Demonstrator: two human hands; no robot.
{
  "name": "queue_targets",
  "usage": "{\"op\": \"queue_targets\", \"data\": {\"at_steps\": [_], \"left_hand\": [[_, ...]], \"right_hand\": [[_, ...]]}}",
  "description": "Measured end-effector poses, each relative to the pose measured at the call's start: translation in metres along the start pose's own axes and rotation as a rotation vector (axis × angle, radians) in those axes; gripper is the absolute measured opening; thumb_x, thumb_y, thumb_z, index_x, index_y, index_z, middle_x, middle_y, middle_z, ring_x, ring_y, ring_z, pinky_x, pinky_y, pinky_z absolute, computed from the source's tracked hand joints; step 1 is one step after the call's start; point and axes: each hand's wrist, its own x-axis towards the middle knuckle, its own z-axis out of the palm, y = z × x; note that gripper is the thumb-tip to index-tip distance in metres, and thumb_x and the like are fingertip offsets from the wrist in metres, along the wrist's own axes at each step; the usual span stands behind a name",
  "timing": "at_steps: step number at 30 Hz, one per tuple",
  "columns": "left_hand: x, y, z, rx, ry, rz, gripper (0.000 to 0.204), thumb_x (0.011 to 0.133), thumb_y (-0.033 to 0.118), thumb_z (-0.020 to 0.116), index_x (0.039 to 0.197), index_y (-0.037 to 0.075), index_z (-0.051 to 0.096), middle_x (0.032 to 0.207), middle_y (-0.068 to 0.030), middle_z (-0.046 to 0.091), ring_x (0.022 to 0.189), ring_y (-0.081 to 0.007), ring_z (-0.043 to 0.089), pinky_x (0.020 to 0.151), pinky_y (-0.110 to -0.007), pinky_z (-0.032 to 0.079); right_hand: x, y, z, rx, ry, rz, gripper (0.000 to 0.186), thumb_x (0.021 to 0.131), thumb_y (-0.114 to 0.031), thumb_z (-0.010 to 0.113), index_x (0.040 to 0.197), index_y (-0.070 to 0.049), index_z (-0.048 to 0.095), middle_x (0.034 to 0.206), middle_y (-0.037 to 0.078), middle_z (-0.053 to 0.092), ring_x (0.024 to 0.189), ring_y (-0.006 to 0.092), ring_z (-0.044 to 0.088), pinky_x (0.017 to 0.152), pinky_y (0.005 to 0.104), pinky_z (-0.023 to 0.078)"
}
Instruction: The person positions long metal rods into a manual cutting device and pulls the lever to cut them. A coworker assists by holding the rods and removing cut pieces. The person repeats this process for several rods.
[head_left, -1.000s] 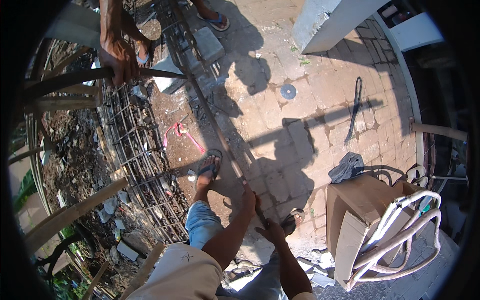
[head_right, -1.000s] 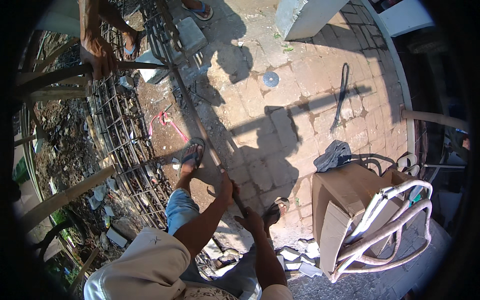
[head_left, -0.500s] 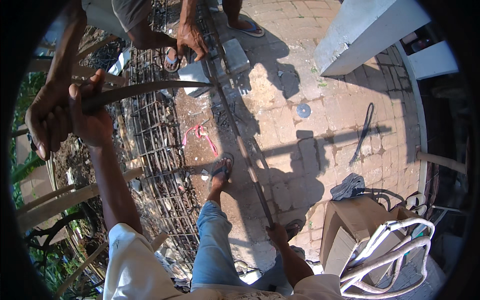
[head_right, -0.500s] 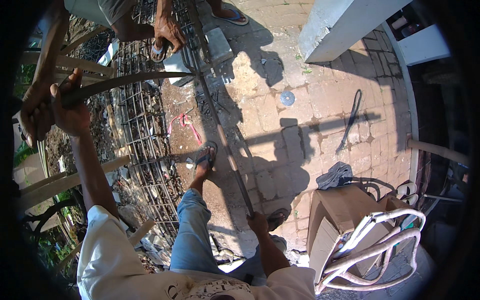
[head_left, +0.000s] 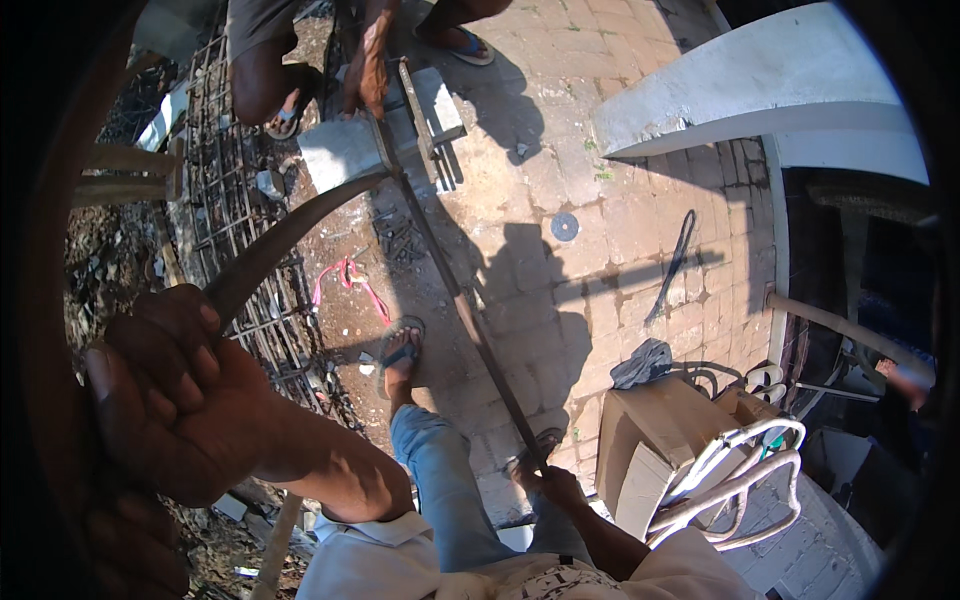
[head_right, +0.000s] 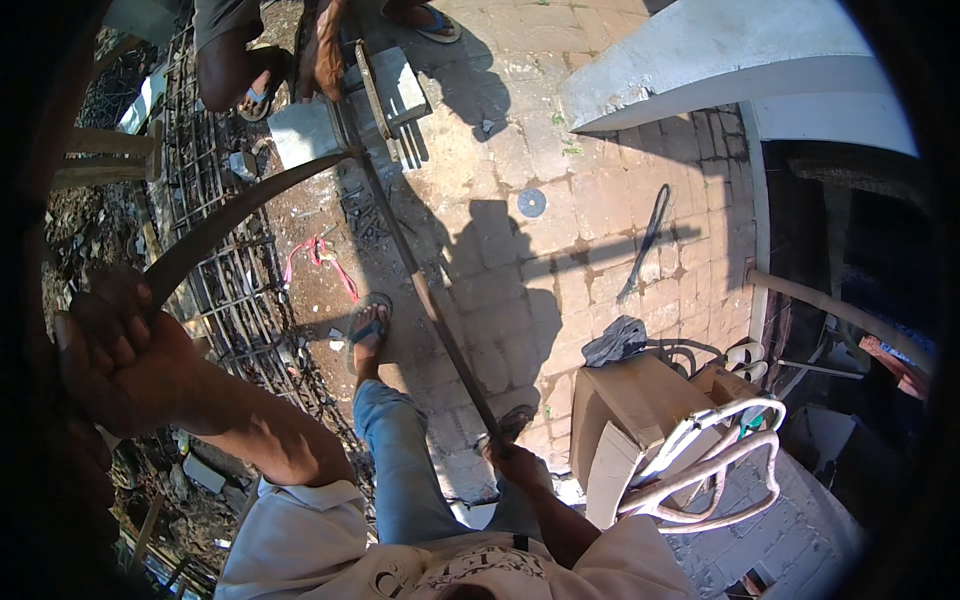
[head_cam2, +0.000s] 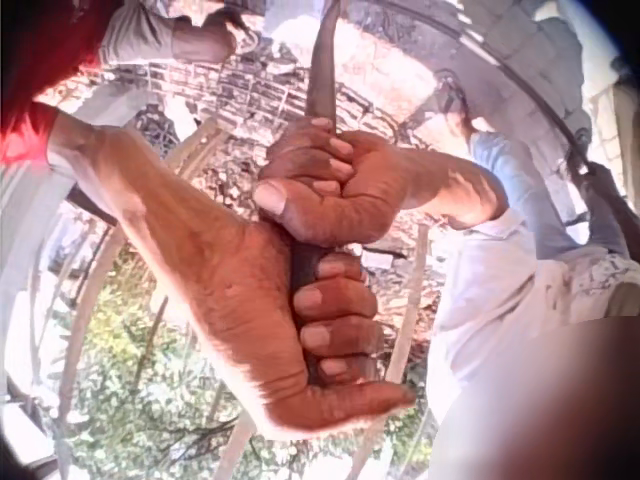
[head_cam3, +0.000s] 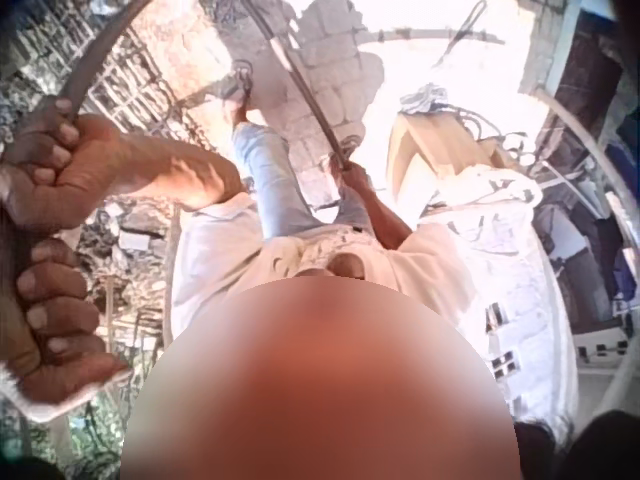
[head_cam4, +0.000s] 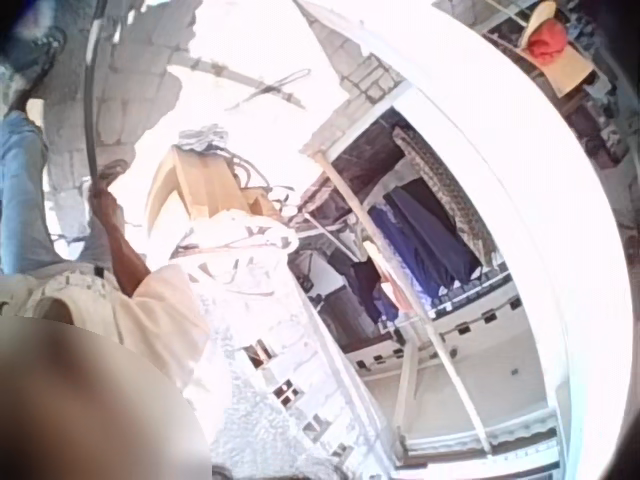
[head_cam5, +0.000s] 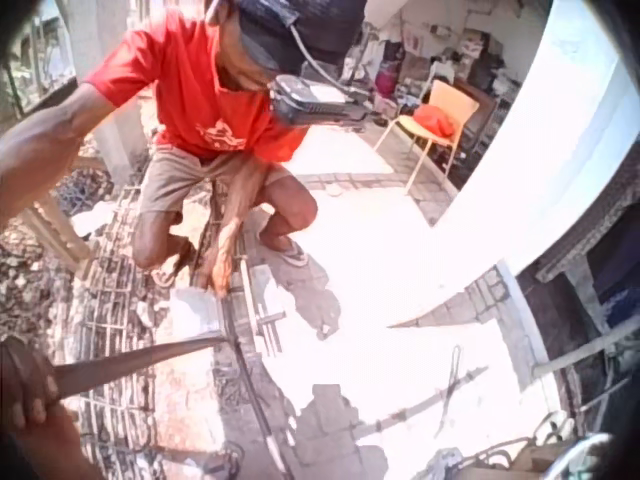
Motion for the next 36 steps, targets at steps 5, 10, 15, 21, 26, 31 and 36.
{"op": "queue_targets", "data": {"at_steps": [5,10,15,21,26,31,36], "left_hand": [[-0.005,0.002,0.021,-0.002,-0.014,-0.019,0.034,0.091,0.016,0.035,0.058,0.018,0.029,0.053,-0.0001,0.031,0.053,-0.0122,0.035,0.064,-0.034,0.038],[0.016,-0.006,0.028,0.037,0.134,-0.093,0.035,0.092,0.019,0.038,0.058,0.015,0.031,0.052,-0.0003,0.033,0.050,-0.0123,0.033,0.061,-0.033,0.037],[-0.013,-0.021,0.078,0.056,0.158,-0.032,0.035,0.094,0.018,0.042,0.060,0.014,0.034,0.050,0.0010,0.032,0.045,-0.0099,0.031,0.050,-0.027,0.033],[-0.002,-0.038,0.078,-0.191,-0.168,-0.059,0.031,0.091,0.037,0.043,0.084,0.009,0.054,0.072,-0.0038,0.051,0.070,-0.0176,0.052,0.069,-0.035,0.043],[0.079,-0.042,0.002,0.115,-0.160,0.058,0.022,0.091,0.029,0.047,0.085,0.010,0.055,0.071,-0.0030,0.052,0.071,-0.0180,0.053,0.073,-0.037,0.046],[0.156,-0.033,-0.009,0.098,-0.441,-0.098,0.009,0.090,0.016,0.053,0.083,0.010,0.056,0.068,-0.0009,0.051,0.071,-0.0175,0.055,0.078,-0.040,0.050],[0.152,-0.007,0.018,0.073,-0.554,0.106,0.014,0.090,0.014,0.051,0.084,0.002,0.055,0.074,-0.0073,0.055,0.075,-0.0197,0.057,0.078,-0.043,0.052]], "right_hand": [[-0.077,-0.025,-0.097,-0.104,0.012,0.088,0.038,0.078,-0.041,0.062,0.093,-0.007,0.068,0.090,0.019,0.067,0.090,0.0374,0.064,0.082,0.0453,0.050],[-0.102,-0.035,-0.128,-0.123,-0.010,-0.076,0.040,0.076,-0.044,0.063,0.093,-0.008,0.069,0.092,0.018,0.068,0.089,0.0359,0.064,0.081,0.0451,0.050],[-0.043,0.028,-0.123,0.214,0.053,-0.208,0.041,0.072,-0.037,0.077,0.089,-0.002,0.065,0.076,0.011,0.067,0.073,0.0243,0.065,0.065,0.0354,0.050],[0.024,0.107,-0.072,1.540,-0.297,-0.224,0.041,0.088,-0.040,0.058,0.093,0.001,0.060,0.067,0.007,0.056,0.057,0.0208,0.055,0.055,0.0355,0.045],[0.053,0.099,-0.018,2.307,-0.179,-0.522,0.061,0.090,-0.056,0.034,0.092,0.000,0.059,0.085,0.015,0.061,0.074,0.0271,0.058,0.078,0.0442,0.047],[0.067,0.088,-0.031,2.597,0.219,-0.929,0.056,0.088,-0.054,0.038,0.073,-0.004,0.058,0.082,0.015,0.063,0.079,0.0295,0.059,0.099,0.0508,0.034],[0.076,0.086,-0.032,1.820,0.499,-1.544,0.047,0.089,-0.042,0.044,0.059,-0.007,0.053,0.057,0.007,0.057,0.059,0.0233,0.057,0.088,0.0519,0.036]]}}
